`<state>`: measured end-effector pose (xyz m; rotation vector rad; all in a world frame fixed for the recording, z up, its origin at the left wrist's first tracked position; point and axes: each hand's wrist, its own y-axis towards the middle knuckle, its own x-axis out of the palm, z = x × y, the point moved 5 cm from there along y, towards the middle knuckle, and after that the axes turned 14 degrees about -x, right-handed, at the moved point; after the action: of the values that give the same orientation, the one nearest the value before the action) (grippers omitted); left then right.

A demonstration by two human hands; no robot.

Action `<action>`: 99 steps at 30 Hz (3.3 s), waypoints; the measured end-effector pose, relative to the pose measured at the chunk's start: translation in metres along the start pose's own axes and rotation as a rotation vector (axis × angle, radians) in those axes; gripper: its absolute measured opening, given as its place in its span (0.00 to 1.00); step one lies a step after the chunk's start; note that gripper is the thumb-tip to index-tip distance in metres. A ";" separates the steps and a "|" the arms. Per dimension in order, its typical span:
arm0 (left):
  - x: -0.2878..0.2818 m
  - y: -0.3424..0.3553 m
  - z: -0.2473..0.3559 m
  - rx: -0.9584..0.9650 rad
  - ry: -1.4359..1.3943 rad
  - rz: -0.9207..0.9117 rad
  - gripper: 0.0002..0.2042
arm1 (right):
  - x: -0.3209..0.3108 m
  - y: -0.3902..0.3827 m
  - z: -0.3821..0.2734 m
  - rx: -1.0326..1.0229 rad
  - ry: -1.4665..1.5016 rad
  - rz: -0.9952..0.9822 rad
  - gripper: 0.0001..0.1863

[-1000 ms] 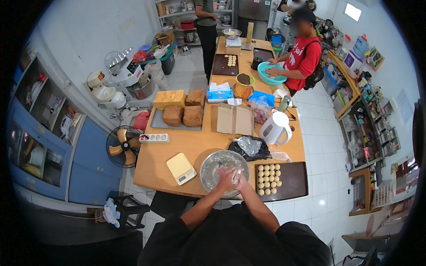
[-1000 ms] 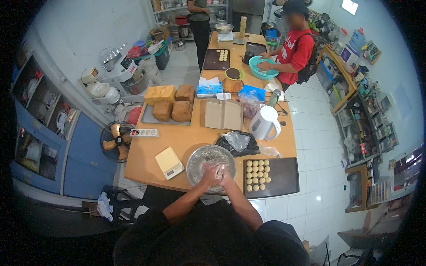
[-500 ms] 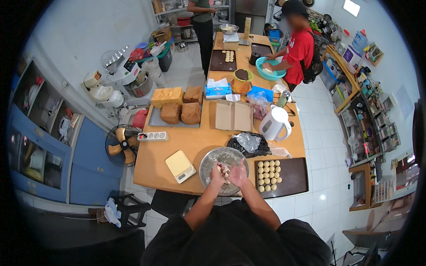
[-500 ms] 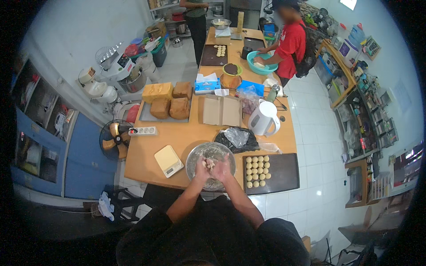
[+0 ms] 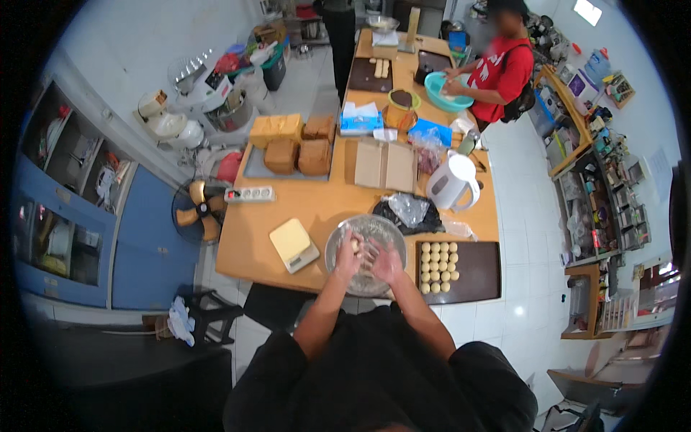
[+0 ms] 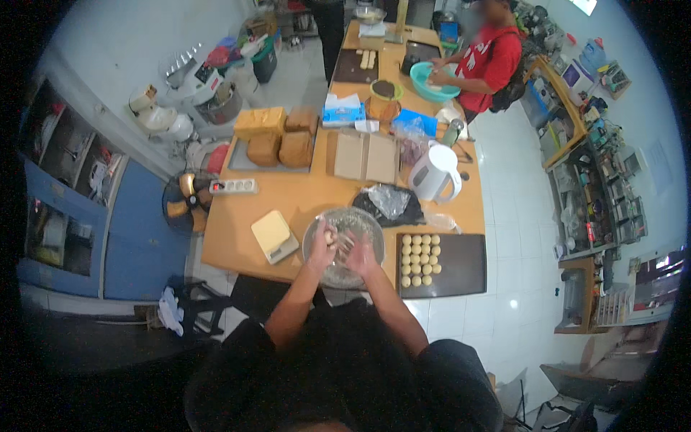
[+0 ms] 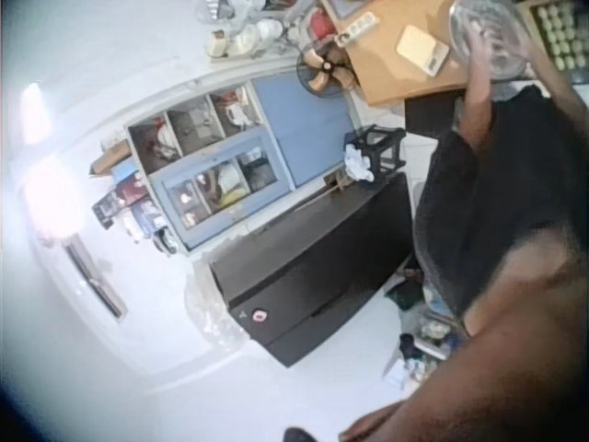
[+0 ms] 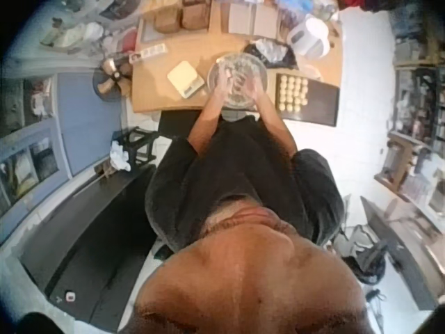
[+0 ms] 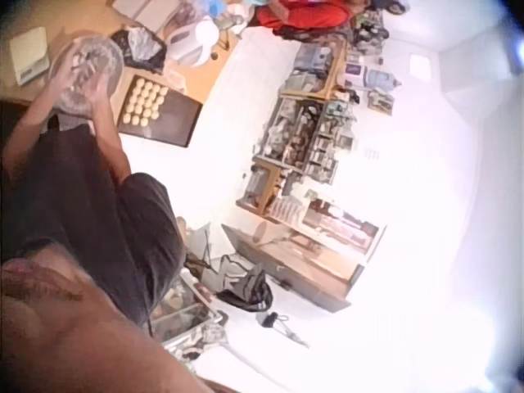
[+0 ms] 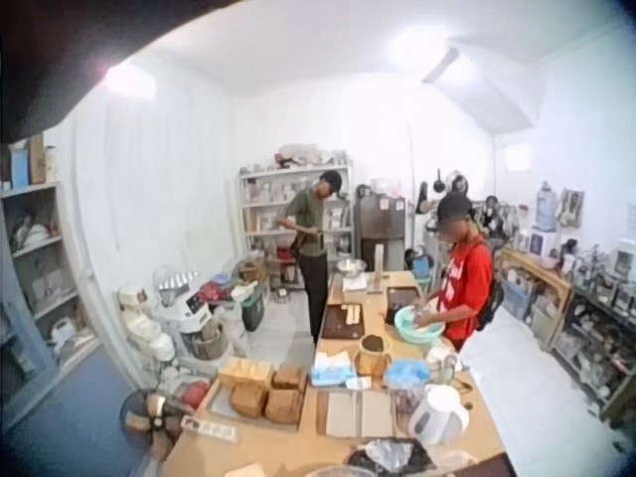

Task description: The person kneads dough in a metal bowl, weighs portions on a digital scale, and shapes dough balls by hand.

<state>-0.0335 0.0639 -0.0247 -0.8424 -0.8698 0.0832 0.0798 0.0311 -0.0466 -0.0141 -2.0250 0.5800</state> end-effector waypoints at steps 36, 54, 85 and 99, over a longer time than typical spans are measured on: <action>0.001 -0.017 -0.033 0.201 0.891 0.106 0.14 | -0.097 -0.077 -0.046 -0.349 -0.473 0.289 0.15; -0.021 -0.005 -0.051 0.047 0.999 0.114 0.13 | -0.263 -0.151 -0.154 -0.687 -1.508 0.963 0.18; -0.069 0.032 -0.035 0.386 1.657 0.261 0.32 | -0.233 -0.167 -0.163 -0.756 -1.526 1.211 0.22; -0.039 0.067 -0.090 0.379 2.212 0.296 0.36 | -0.086 -0.038 -0.045 -0.846 -1.415 0.577 0.20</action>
<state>0.0209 0.0392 -0.1277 -0.2753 1.3156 -0.3785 0.1694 -0.0063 -0.0838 -0.9537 -3.5480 -0.1051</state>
